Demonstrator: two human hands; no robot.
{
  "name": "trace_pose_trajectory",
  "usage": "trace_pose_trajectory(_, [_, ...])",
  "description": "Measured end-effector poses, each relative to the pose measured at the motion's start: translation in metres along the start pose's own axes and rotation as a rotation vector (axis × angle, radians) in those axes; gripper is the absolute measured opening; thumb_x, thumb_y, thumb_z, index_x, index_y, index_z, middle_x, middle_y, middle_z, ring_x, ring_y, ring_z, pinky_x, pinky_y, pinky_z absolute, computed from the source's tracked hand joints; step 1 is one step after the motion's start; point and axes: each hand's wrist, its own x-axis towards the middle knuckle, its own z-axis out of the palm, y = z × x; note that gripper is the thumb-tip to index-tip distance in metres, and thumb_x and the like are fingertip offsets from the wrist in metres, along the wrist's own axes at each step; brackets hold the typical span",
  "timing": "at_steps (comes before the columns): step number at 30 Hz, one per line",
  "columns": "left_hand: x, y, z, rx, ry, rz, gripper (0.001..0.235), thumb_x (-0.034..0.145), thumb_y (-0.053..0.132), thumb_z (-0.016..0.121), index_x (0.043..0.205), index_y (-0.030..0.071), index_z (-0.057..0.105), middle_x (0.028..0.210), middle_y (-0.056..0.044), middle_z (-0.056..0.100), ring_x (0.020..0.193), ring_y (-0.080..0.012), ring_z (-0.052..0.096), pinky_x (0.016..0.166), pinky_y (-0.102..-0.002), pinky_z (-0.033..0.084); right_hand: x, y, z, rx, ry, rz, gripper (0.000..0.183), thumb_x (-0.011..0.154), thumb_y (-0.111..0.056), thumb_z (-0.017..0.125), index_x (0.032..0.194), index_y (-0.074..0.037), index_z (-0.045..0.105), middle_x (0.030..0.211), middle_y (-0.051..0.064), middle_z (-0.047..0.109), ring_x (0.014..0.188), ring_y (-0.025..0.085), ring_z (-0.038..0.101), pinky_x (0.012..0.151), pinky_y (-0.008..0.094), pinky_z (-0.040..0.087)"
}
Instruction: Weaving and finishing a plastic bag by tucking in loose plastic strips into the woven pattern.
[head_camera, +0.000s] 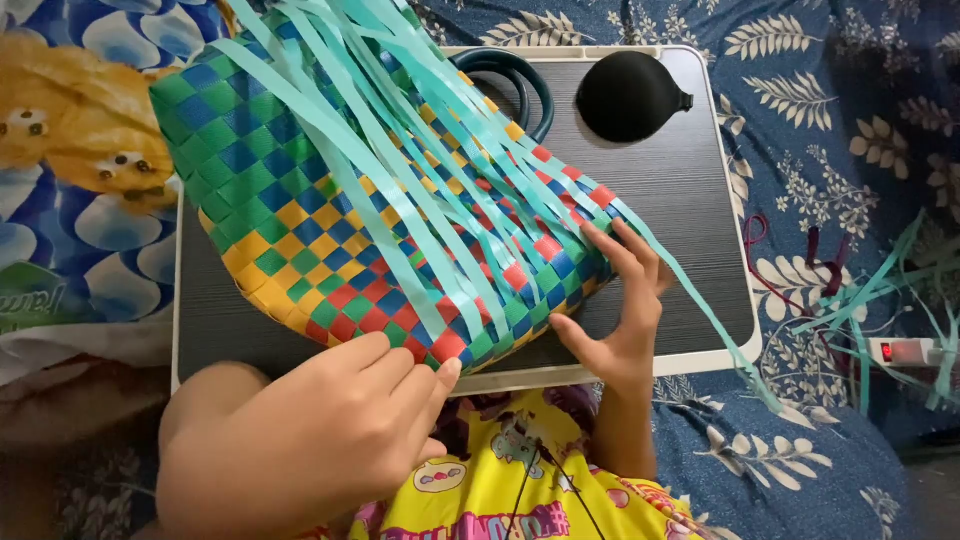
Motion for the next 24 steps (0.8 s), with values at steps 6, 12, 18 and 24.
trace_pose_trajectory(6, [-0.002, 0.003, 0.004, 0.043, -0.035, 0.001, 0.065, 0.096, 0.052, 0.053, 0.12, -0.008, 0.06, 0.078, -0.006, 0.066, 0.064, -0.0204, 0.057, 0.052, -0.031, 0.044, -0.001, 0.002, 0.004, -0.128, 0.024, -0.079, 0.073, 0.076, -0.047, 0.062, 0.138, -0.011, 0.045, 0.142, 0.017, 0.046, 0.135, 0.029, 0.042, 0.109, 0.048, 0.023])
trace_pose_trajectory(12, [-0.001, 0.003, 0.002, 0.037, -0.012, -0.008, 0.058, 0.095, 0.045, 0.056, 0.118, -0.008, 0.059, 0.077, -0.006, 0.065, 0.064, -0.021, 0.057, 0.052, -0.032, 0.045, -0.004, 0.008, 0.009, -0.148, 0.066, -0.17, 0.066, 0.077, -0.04, 0.067, 0.131, -0.009, 0.045, 0.135, 0.011, 0.057, 0.137, 0.03, 0.046, 0.106, 0.047, 0.026])
trace_pose_trajectory(18, [-0.003, 0.004, 0.003, 0.032, 0.004, -0.006, 0.053, 0.096, 0.04, 0.054, 0.118, -0.008, 0.06, 0.083, -0.008, 0.066, 0.067, -0.0226, 0.058, 0.056, -0.033, 0.046, -0.004, 0.008, 0.015, -0.188, 0.129, -0.268, 0.045, 0.089, -0.043, 0.053, 0.125, -0.017, 0.049, 0.135, 0.013, 0.045, 0.139, 0.042, 0.034, 0.106, 0.055, 0.028])
trace_pose_trajectory(24, [-0.004, 0.004, 0.003, 0.019, -0.011, -0.02, 0.053, 0.096, 0.042, 0.053, 0.118, -0.006, 0.06, 0.08, -0.007, 0.065, 0.066, -0.0212, 0.058, 0.054, -0.033, 0.046, -0.014, 0.004, 0.019, -0.213, 0.153, -0.363, 0.024, 0.091, -0.042, 0.053, 0.109, -0.028, 0.063, 0.131, 0.008, 0.041, 0.139, 0.034, 0.022, 0.117, 0.068, 0.004])
